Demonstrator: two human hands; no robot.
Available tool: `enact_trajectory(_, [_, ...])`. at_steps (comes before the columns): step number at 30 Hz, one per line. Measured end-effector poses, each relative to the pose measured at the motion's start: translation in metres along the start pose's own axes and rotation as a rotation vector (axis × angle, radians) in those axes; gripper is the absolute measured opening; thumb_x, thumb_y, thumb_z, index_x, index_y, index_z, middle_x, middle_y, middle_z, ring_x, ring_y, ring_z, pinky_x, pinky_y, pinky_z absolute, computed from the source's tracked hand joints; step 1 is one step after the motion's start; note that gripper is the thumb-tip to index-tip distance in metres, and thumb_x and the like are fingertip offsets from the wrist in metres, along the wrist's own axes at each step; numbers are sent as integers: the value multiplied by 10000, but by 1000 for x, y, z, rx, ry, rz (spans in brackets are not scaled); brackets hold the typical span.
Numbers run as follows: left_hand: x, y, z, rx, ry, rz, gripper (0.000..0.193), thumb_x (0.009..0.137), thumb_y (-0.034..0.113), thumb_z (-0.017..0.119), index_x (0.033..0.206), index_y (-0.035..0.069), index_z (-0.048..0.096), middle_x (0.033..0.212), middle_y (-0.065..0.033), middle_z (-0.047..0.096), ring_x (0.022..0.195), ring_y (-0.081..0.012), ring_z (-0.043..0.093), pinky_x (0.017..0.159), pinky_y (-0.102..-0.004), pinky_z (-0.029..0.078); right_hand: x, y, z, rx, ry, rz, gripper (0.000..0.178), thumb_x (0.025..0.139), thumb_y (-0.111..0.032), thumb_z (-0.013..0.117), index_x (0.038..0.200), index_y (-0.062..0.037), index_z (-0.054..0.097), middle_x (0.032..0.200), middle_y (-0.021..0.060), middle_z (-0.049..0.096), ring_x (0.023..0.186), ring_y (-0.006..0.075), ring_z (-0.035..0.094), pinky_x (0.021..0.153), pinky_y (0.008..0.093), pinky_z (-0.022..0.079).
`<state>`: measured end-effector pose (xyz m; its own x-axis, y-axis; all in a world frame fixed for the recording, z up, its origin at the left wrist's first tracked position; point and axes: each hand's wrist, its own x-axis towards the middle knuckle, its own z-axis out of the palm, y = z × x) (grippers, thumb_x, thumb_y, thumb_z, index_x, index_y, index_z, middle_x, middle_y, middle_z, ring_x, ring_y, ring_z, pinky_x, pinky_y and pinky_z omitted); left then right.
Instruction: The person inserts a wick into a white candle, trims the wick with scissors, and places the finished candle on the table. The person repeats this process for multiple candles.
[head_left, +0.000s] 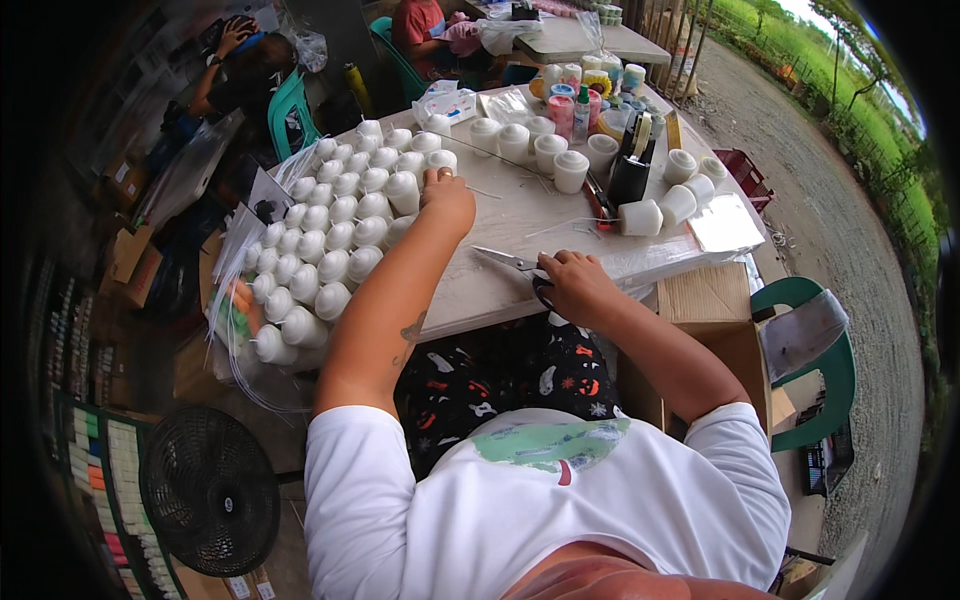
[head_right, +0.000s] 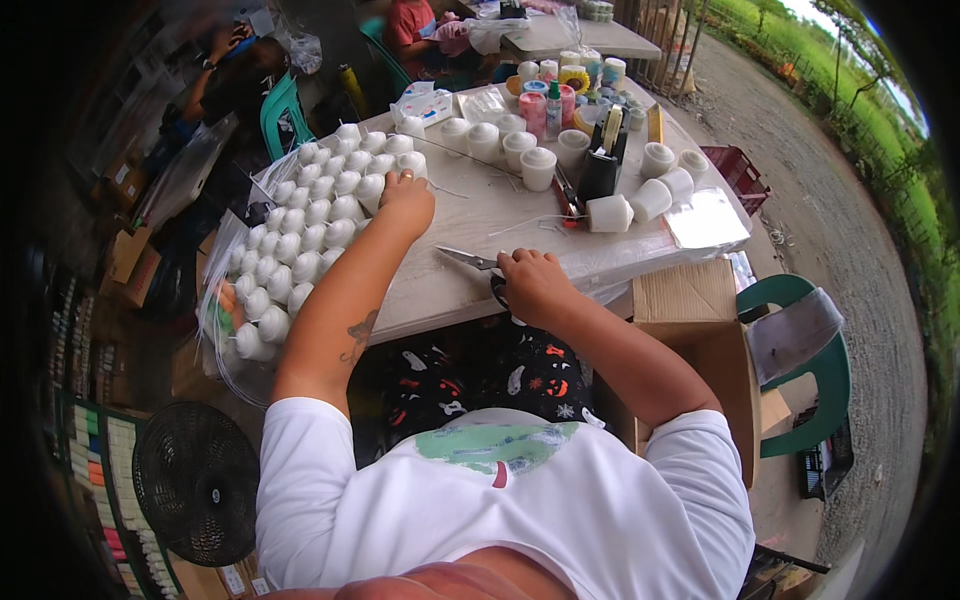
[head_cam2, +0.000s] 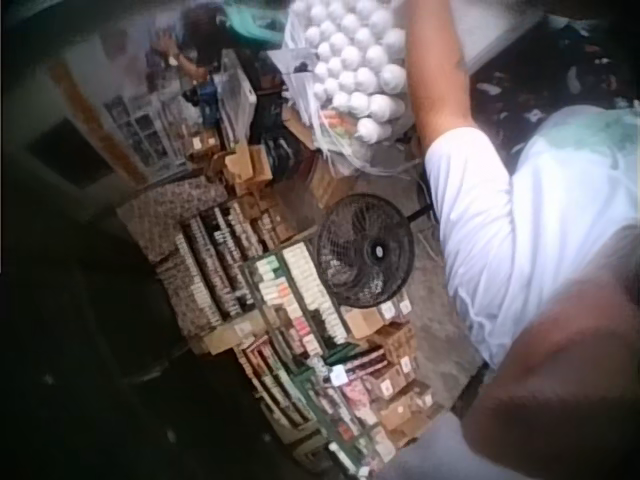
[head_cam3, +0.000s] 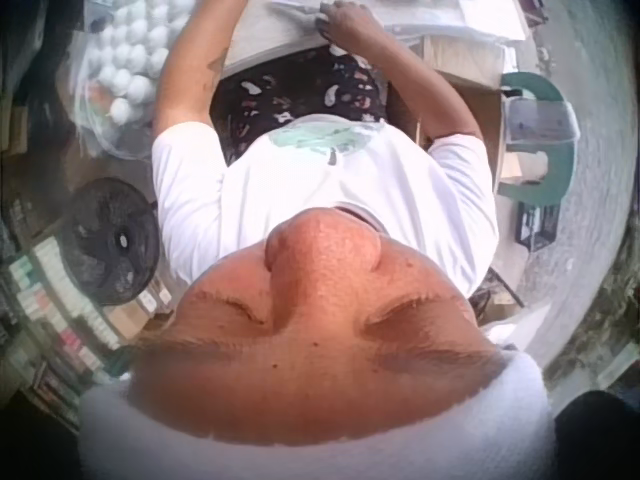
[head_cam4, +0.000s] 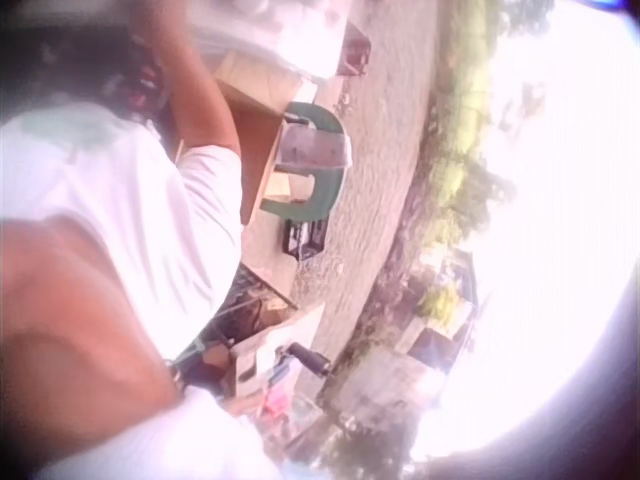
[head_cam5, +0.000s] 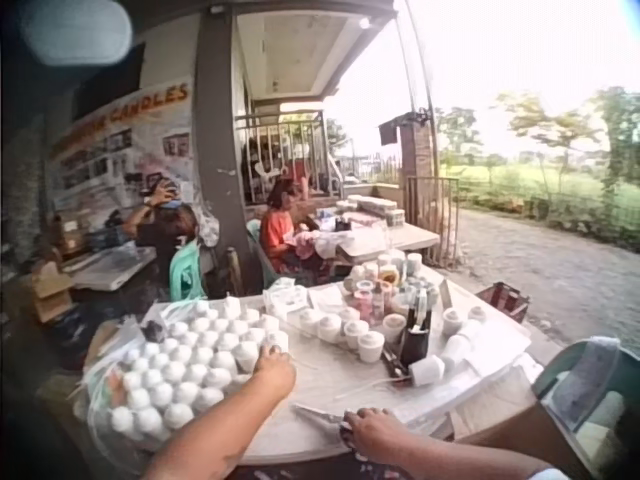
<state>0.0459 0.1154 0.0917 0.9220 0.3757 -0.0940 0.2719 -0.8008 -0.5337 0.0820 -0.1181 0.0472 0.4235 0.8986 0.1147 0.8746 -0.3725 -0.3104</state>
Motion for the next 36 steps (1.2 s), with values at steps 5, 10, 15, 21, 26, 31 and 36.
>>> enact_trajectory(5, [-24,11,-17,-537,519,-32,324,849,139,607,1171,122,642,1292,-100,542,1265,-326,429,1023,-469,325,36,-2,26,308,298,-171,236,819,-78,587,1034,15,616,1038,178,625,966,362,603,849,414,481])
enact_trajectory(10, [-66,44,-17,-913,595,54,337,808,116,669,1138,61,633,1185,-142,602,1129,-355,535,978,-422,416,55,49,19,-24,364,-104,296,772,-36,551,1046,-30,662,1083,130,623,1015,312,588,854,407,490])
enact_trajectory(15, [-69,84,19,-1041,545,59,294,802,125,678,1083,41,652,1152,-145,617,1086,-351,558,955,-423,433,57,68,10,-198,83,-197,239,780,-67,549,996,-32,645,1026,155,601,988,322,582,846,413,490])
enact_trajectory(21, [-64,97,16,-1081,708,67,298,812,157,688,1078,28,652,1095,-143,631,1016,-329,588,897,-412,464,22,86,4,89,361,-236,145,809,-23,584,948,-20,624,964,141,600,961,320,583,822,404,485])
enact_trajectory(26, [-59,118,-23,-1612,648,279,284,826,138,718,1086,41,659,1020,-109,643,859,-182,619,741,-292,509,-42,84,-25,480,558,-48,144,831,24,644,962,-20,601,945,120,576,910,301,576,788,363,478])
enact_trajectory(31, [-46,154,-40,-1872,496,360,178,872,96,683,1028,14,661,887,-20,624,758,-65,569,676,-206,471,-70,85,-28,298,628,-77,171,811,30,661,961,-35,611,956,106,572,924,279,561,823,365,462])
enact_trajectory(36, [-44,175,-39,-2213,275,303,70,887,82,662,931,28,657,782,8,615,730,-46,551,641,-187,446,-83,75,-37,364,757,7,226,785,-16,695,1001,-57,645,1014,94,619,988,281,566,863,395,434])
